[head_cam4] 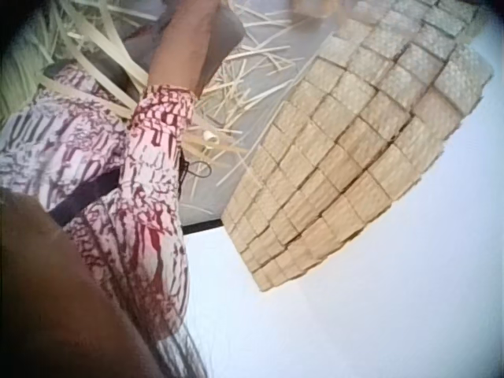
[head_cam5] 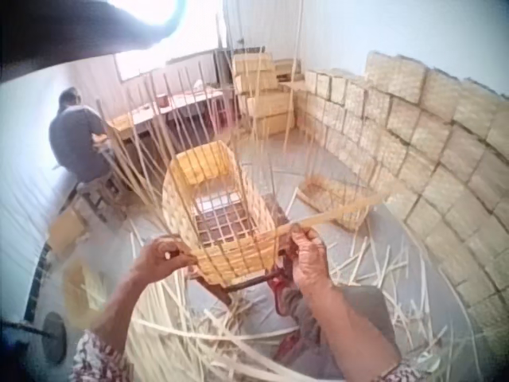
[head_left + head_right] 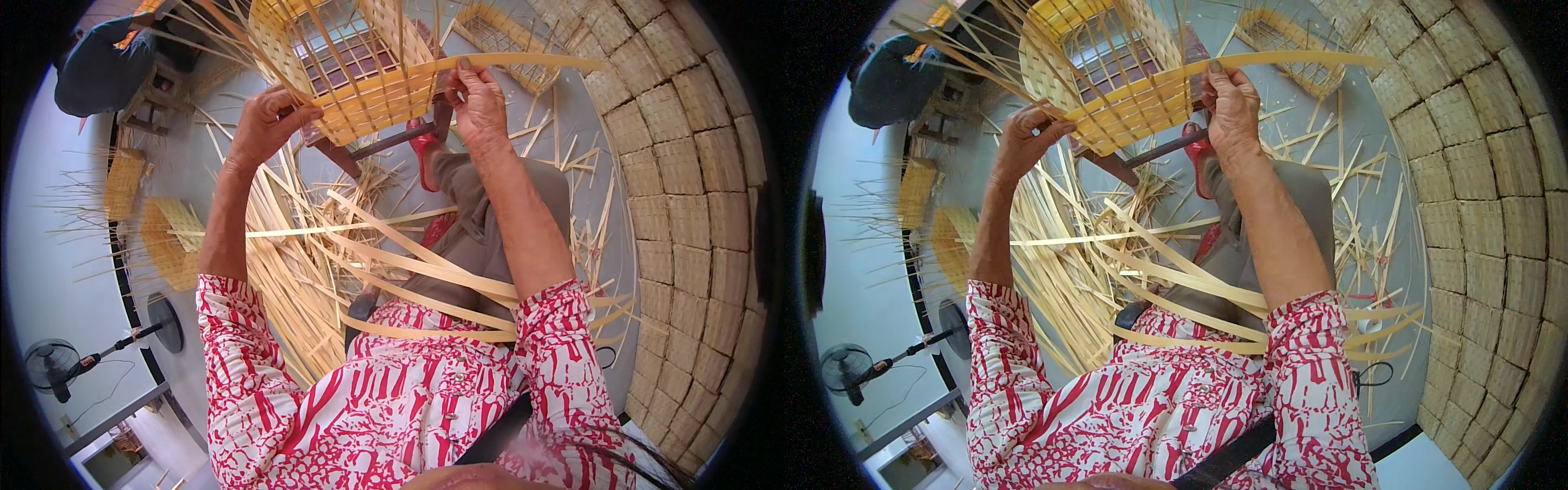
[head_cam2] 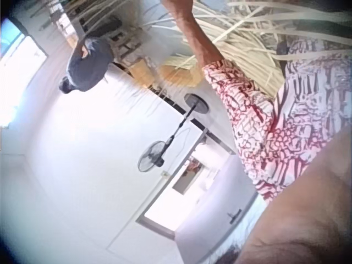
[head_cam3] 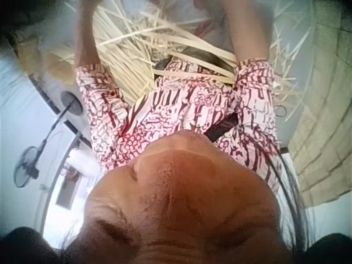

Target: The person weaves thin strips of bamboo or rattan into a basket frame using both hands. They interlace the strips through the vertical ribs of the basket, gradually building up the woven pattern.

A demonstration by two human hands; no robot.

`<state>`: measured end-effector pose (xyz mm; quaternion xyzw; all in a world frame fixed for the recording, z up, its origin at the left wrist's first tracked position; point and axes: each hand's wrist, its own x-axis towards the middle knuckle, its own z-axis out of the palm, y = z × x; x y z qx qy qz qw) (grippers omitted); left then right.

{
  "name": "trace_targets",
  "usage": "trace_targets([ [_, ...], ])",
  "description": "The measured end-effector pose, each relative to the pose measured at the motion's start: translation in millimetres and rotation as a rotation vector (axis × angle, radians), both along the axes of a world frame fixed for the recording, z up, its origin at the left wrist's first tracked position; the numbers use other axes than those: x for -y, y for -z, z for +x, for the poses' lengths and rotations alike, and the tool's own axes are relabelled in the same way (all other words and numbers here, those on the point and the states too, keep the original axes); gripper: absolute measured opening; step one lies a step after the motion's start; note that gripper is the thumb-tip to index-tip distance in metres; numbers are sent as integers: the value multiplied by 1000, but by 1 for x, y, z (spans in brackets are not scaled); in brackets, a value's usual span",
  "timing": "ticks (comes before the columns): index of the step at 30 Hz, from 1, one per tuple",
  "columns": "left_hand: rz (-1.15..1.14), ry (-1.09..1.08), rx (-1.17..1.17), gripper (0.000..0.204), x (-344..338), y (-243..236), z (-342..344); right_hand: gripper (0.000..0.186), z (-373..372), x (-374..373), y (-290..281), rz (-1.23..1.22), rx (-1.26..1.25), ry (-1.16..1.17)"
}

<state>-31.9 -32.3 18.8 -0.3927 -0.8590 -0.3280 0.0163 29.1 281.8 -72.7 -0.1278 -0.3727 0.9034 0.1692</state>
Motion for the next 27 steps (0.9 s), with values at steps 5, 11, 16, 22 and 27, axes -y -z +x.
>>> trace_targets([
  [5,22,-217,-50,36,5,6,16,9,1,15,-5,-121,-16,-90],
  [11,534,-642,-374,82,-12,44,42,8,-1,15,-16,-39,-35,-184],
  [16,988,-619,46,74,-42,69,38,14,3,27,-22,98,-88,-215],
  [22,1281,-444,50,50,-72,62,6,18,4,30,-21,156,-119,-204],
  [27,1308,-295,149,54,-69,63,1,18,14,29,-28,131,-96,-189],
])
